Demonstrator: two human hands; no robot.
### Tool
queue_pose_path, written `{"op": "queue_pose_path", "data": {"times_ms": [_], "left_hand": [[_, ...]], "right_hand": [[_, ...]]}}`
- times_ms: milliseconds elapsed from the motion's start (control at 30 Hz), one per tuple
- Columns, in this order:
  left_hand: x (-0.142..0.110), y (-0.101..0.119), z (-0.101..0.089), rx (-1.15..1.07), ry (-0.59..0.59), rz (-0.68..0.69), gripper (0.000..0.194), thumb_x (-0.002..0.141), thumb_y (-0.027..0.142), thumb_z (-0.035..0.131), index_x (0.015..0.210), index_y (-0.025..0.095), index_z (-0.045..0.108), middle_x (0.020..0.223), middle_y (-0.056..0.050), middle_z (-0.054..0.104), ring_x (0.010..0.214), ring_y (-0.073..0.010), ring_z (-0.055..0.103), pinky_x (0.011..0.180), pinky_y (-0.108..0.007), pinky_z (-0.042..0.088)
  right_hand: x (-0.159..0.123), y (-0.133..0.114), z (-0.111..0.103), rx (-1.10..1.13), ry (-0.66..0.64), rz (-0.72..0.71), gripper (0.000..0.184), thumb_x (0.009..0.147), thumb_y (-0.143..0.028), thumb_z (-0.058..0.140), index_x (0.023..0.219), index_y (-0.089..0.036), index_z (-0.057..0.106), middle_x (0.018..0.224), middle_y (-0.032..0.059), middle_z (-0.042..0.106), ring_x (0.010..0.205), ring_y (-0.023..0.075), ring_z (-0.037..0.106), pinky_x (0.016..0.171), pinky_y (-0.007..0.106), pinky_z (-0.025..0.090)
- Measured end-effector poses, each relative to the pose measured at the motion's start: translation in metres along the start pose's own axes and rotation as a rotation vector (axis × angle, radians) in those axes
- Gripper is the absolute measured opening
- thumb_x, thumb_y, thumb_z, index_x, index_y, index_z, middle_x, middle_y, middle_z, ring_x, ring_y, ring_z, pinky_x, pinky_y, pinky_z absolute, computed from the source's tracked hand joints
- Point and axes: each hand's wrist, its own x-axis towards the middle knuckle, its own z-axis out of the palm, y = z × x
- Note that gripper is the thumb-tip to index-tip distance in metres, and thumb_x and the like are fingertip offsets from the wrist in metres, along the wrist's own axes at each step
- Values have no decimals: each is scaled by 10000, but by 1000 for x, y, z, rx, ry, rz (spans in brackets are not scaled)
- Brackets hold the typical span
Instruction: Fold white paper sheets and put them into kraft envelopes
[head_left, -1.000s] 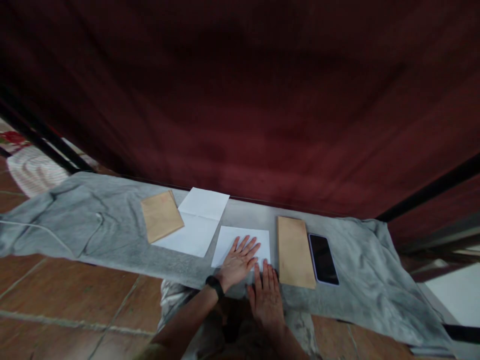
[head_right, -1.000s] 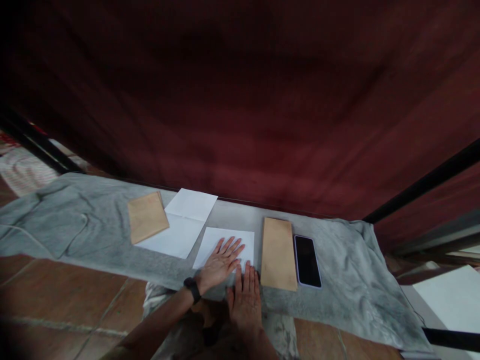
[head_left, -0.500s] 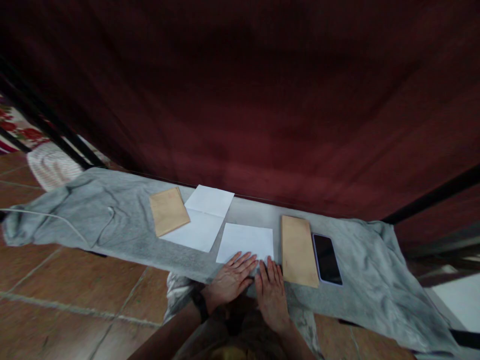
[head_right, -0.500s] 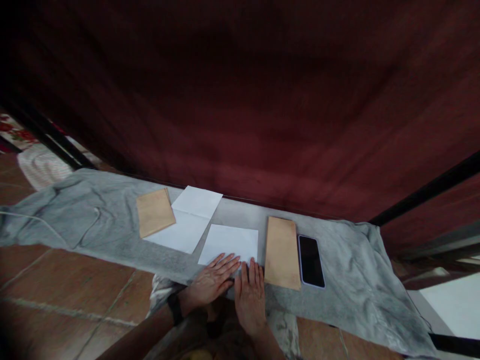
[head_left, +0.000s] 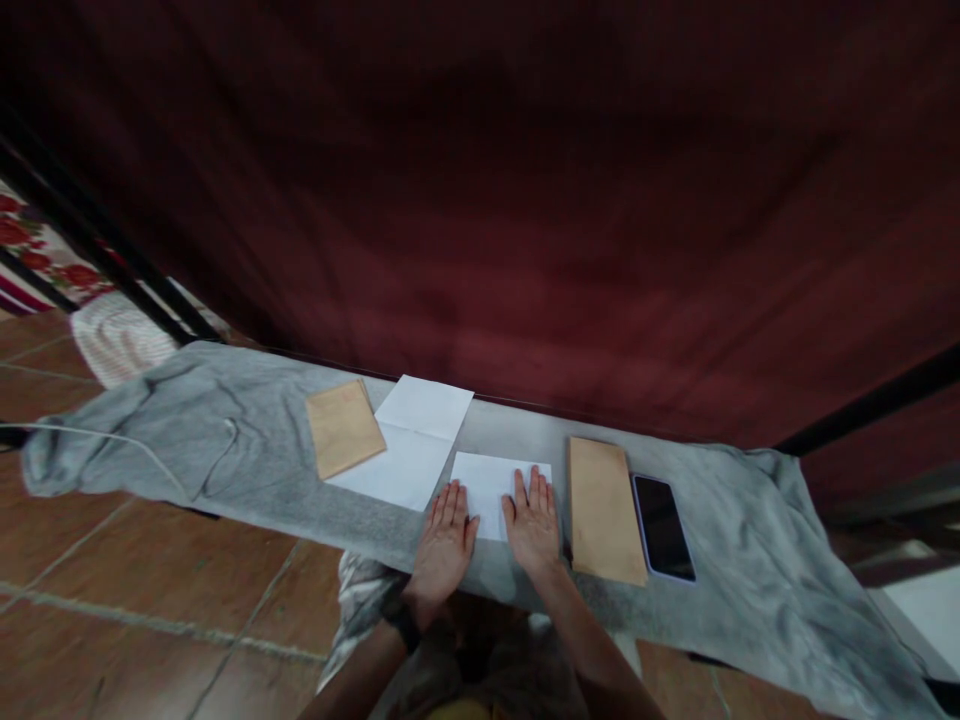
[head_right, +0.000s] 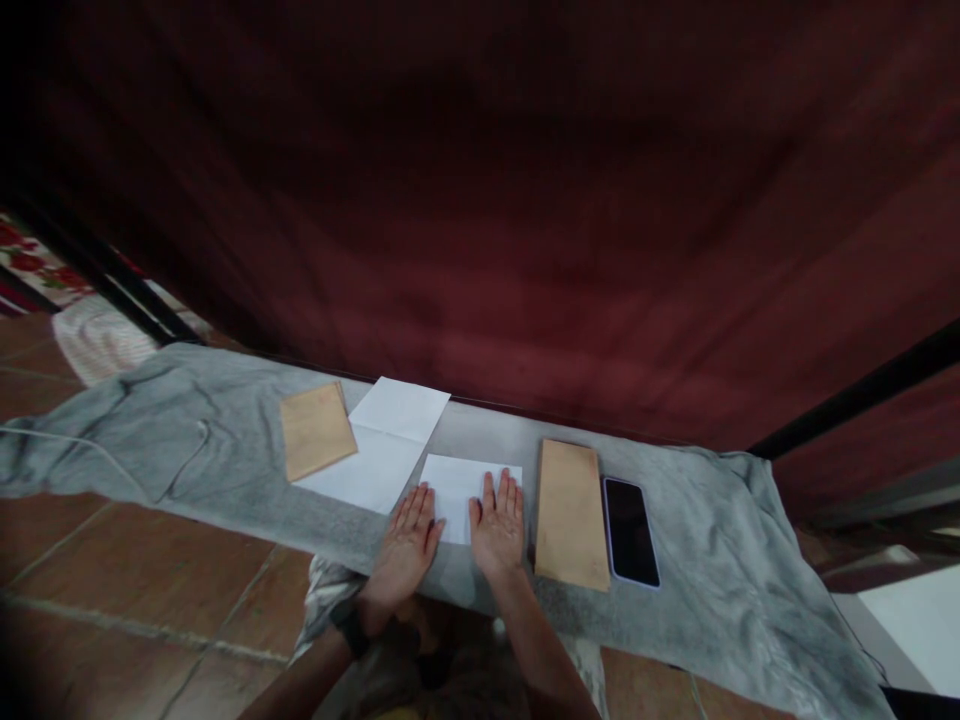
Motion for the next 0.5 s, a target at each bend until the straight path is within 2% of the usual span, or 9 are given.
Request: {"op": "queue_pose_path", "data": {"times_ms": [133, 233, 300, 400, 500], "left_hand": [[-1, 0, -3, -248, 32, -225, 554, 944, 339, 425, 1452, 119, 424, 1538, -170, 413, 1411, -310, 405, 1114, -499, 412], [14, -1, -15, -406, -23, -428, 537, 898, 314, 475, 1402, 128, 473, 1426, -174, 543, 1283, -309, 551, 1032, -477, 480], [28, -2, -26, -457, -72, -524, 516, 871, 326, 534, 1343, 116, 523, 1292, -178, 637, 1162, -301, 634, 970, -432, 510], [43, 1, -43, -584, -81, -649, 476, 793, 362, 672, 1214, 150, 609, 1010, -109, 731, 957, -261, 701, 802, -337, 544], [46, 9, -57, -954, -54, -851, 441, 651, 387, 793, 1018, 171, 676, 734, -30, 700, 716, -212, 681, 598, -268, 497]], "right_hand": [[-1, 1, 1, -39, 5, 6, 560, 1026, -392, 363, 1519, -128, 349, 1616, 211, 172, 1480, 323, 245, 1172, 505, 234], [-1, -1, -2, -42, -12, 4, 560, 1024, -397, 365, 1519, -135, 352, 1620, 201, 170, 1482, 317, 242, 1177, 500, 223], [-1, -2, -5, -38, -29, 8, 560, 1022, -399, 362, 1517, -136, 359, 1619, 193, 184, 1482, 313, 244, 1183, 500, 212], [1, -2, -9, -10, -44, 13, 553, 1020, -392, 357, 1512, -139, 370, 1615, 174, 213, 1483, 307, 244, 1189, 506, 207], [0, 0, -14, 65, -53, 18, 529, 1025, -366, 334, 1493, -130, 406, 1605, 162, 251, 1483, 295, 251, 1193, 510, 220]]}}
